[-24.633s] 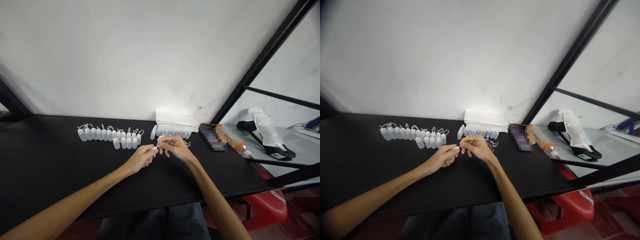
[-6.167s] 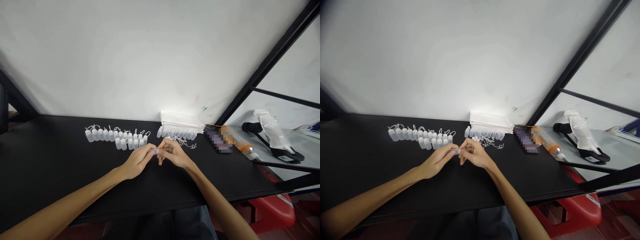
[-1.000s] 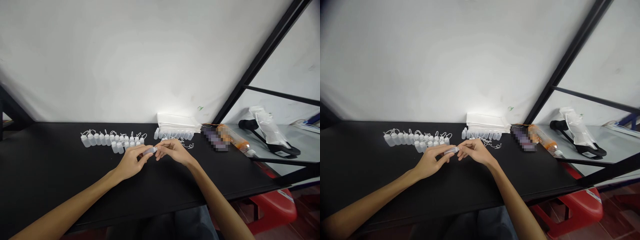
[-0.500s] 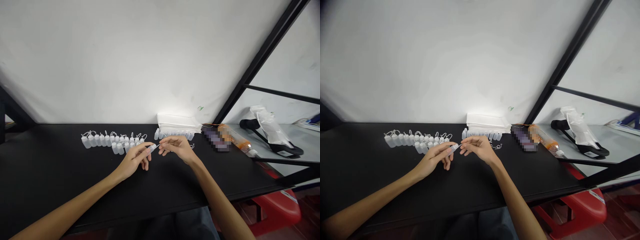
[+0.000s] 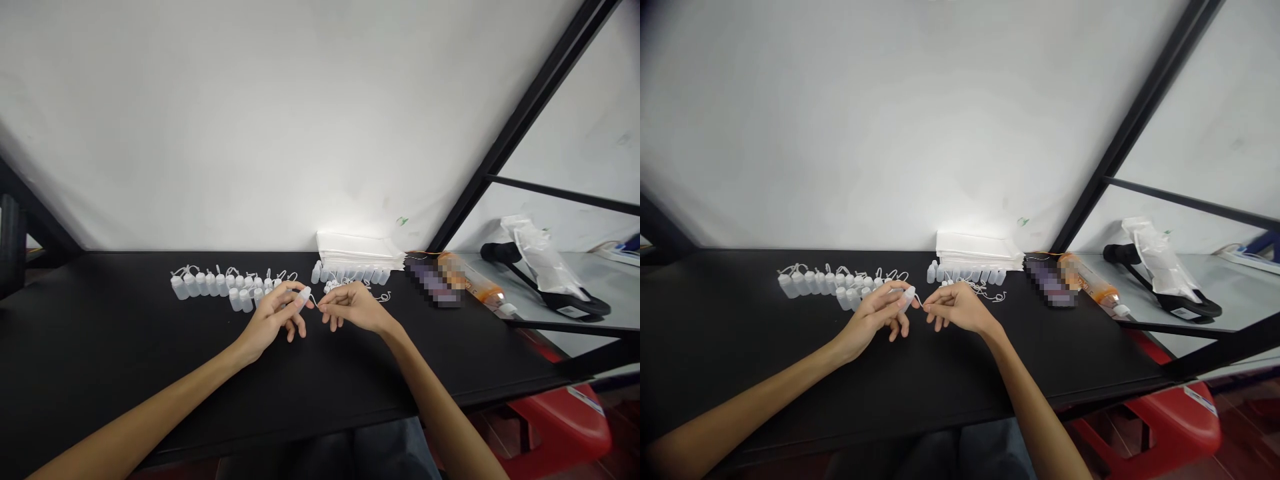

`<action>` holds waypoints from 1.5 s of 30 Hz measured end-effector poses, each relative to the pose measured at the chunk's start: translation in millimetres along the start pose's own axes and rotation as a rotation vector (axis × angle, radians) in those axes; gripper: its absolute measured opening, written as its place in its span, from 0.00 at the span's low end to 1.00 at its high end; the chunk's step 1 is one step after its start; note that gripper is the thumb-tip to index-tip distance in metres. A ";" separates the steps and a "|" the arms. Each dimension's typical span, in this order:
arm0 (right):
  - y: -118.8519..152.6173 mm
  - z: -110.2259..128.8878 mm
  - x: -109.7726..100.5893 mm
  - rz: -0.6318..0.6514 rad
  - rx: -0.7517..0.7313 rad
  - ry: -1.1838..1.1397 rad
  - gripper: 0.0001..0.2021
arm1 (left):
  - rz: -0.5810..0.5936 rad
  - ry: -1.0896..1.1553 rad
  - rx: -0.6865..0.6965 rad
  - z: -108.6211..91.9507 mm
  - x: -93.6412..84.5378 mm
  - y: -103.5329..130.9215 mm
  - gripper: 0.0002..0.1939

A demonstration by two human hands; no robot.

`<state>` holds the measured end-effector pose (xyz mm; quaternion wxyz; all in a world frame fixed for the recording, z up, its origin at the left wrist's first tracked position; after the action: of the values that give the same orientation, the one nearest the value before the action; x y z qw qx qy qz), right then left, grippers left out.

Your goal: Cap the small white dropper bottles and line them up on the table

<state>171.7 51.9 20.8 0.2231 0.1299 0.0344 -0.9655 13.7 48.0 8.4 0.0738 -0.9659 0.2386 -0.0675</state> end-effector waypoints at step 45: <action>-2.2 -5.7 -44.3 -0.341 -0.086 0.771 0.04 | 0.094 -0.117 -0.131 25.0 6.1 0.3 0.18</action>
<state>210.4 73.3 27.1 0.0360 0.4646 0.1767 -0.8670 23.0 47.6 -15.6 0.0274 -0.9587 0.2830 0.0084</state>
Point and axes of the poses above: each hand's wrist, its own y-axis away from the middle knuckle, its own x-axis out of the palm, z = x × y, the point moved 6 cm from there along -y, towards the middle knuckle, and after that the axes turned 4 degrees about x, right-handed, at the moved point
